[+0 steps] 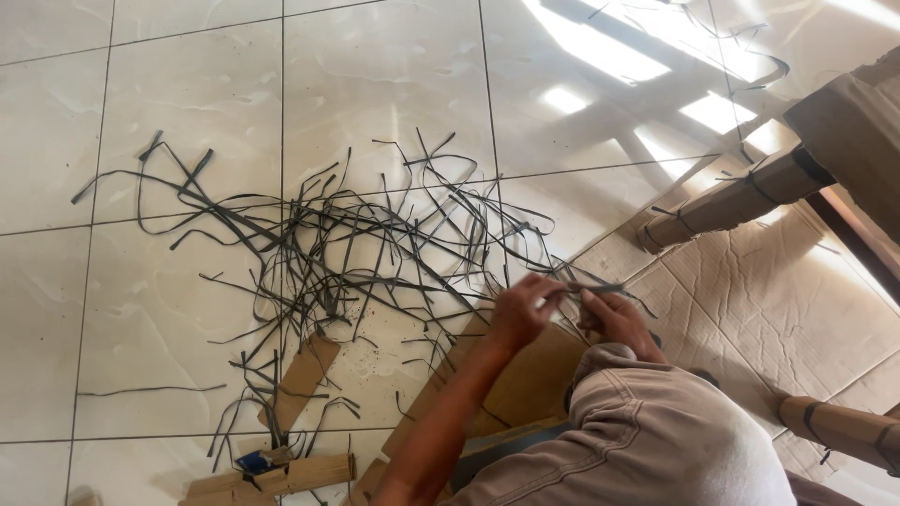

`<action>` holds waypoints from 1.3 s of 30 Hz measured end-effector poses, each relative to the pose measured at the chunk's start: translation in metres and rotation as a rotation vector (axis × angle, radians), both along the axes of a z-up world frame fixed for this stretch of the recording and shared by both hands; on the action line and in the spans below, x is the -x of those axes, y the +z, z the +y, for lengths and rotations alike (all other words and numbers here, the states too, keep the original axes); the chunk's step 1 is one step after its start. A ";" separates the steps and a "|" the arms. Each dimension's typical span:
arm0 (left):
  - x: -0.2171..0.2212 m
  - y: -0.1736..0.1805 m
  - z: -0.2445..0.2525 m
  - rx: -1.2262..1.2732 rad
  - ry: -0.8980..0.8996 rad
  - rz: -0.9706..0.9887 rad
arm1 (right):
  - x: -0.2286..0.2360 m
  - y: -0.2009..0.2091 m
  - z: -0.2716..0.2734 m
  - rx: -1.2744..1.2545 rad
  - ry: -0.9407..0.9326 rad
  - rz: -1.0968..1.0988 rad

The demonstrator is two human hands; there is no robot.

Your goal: Packaging a wooden chair seat with cardboard and securing it with plastic strips

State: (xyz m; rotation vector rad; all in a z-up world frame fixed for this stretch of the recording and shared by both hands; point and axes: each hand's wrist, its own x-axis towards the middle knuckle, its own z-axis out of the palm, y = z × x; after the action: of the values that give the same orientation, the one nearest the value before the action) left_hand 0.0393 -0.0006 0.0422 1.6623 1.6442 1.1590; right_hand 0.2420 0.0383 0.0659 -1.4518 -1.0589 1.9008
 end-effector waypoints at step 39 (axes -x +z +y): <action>-0.096 0.061 0.022 0.413 -0.196 -0.236 | -0.116 0.029 0.013 -0.049 -0.797 0.113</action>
State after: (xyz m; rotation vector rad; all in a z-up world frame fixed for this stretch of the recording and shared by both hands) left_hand 0.1352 0.0213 0.1032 1.3339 1.4195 0.8167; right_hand 0.3575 0.0514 0.0951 -1.4223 -0.3657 1.3396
